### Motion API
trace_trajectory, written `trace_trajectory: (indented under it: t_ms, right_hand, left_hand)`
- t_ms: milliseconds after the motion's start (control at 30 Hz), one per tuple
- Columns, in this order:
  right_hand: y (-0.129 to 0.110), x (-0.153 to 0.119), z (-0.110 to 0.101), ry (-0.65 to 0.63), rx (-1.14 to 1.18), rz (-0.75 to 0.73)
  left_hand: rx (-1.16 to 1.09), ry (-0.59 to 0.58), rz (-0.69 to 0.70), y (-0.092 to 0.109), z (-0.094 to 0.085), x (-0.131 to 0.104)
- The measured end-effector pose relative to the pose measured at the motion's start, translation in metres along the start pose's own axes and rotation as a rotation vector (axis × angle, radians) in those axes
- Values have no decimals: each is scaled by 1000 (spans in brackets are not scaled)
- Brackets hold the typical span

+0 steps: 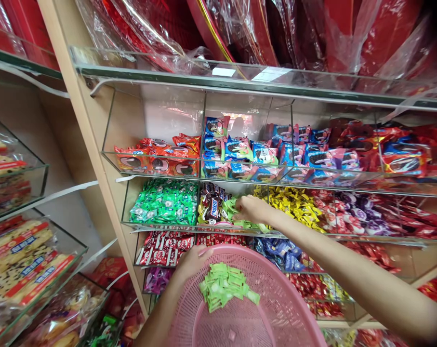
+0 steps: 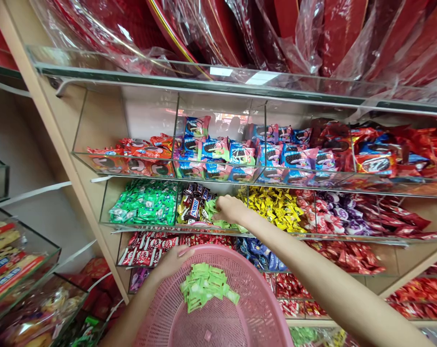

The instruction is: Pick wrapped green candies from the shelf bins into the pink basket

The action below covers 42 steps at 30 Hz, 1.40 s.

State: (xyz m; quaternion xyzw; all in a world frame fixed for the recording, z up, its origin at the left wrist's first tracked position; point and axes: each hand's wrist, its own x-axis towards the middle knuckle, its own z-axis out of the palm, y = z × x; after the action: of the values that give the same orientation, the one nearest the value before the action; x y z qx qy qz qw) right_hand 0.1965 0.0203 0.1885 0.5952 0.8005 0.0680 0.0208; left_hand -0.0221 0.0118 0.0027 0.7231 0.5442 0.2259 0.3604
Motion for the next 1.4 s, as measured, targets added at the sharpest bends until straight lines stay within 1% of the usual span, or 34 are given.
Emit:
trace_trajectory:
  t_ms: [267,467,667,933,1100,1267,1400]
  right_hand:
    - [0,-1,-2,-29,10,-16]
    - [-3,-1,-1,-24,-23,22]
    - [2,-6,-3,30,-98,85]
    - [18,-3,6,1,-47,29]
    - [20,-1,4,-20,11,14]
    - [20,0,0,-70,53,-8]
    - [22,2,2,-68,65,-45]
  left_hand:
    - [38,12,39,0,0,-1]
    - [36,10,34,-2,2,-1]
    - [14,7,22,-9,3,-1]
    - [11,13,24,-10,3,-2]
    - [30,8,22,-7,2,-2]
    - [19,6,29,-6,1,-3]
    - [1,21,23,-6,0,-3]
